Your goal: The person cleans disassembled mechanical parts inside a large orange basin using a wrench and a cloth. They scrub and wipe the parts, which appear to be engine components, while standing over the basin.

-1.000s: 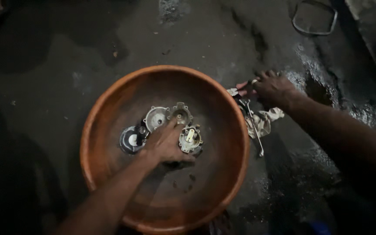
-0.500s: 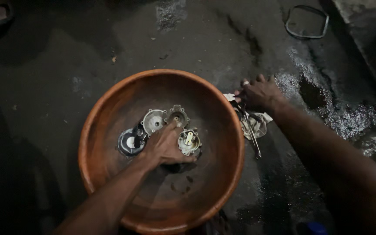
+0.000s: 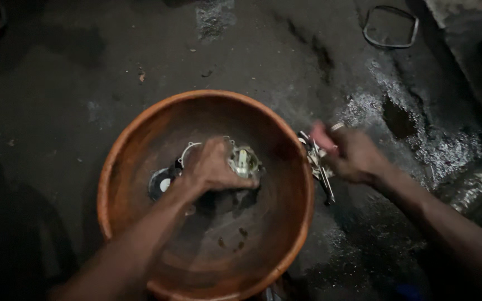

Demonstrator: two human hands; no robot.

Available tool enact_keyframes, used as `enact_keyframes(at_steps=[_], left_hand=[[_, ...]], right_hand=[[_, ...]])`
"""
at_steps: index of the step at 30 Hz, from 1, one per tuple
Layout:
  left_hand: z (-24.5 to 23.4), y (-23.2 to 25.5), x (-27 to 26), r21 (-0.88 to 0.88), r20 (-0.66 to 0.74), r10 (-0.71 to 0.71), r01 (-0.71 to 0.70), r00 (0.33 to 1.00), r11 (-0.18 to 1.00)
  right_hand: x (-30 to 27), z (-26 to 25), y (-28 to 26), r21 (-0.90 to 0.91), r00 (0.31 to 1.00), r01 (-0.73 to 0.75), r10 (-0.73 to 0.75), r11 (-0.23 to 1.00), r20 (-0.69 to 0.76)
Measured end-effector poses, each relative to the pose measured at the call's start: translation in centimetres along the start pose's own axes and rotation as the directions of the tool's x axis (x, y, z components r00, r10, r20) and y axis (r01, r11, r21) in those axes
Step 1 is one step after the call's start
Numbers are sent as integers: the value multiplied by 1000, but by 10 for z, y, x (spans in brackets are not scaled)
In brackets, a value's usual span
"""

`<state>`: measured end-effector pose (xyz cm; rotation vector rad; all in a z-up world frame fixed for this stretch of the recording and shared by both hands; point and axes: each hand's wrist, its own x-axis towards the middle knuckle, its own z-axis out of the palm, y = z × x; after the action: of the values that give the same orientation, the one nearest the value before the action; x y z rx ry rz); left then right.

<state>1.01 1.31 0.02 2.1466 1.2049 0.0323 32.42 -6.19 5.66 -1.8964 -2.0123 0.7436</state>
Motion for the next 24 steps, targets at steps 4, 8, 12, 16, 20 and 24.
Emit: enact_keyframes(at_steps=[4,8,12,16,20,24], left_hand=[[-25,10,-1,136,-53,-2,9,999,991],[-33,24,-8,184,-99,10,9,995,983],[-27,31,-7,220,-59,5,8,998,975],[-22,28,-7,282,-12,-46,48,999,958],[-18,32,-8,153,2,-126,125,992,980],[-12,30,-10,148,-27,-96,99,995,984]], right_hand=[[-1,-2,-60,-364,855,-338,445,868,266],[-8,8,-94,35,952,-305,305,952,19],[-9,10,-95,-256,859,-394,452,883,238],[-10,9,-91,100,931,-366,365,925,31],[-9,15,-87,-167,829,-485,512,858,223],[-13,20,-83,-61,934,177,-187,982,-304]])
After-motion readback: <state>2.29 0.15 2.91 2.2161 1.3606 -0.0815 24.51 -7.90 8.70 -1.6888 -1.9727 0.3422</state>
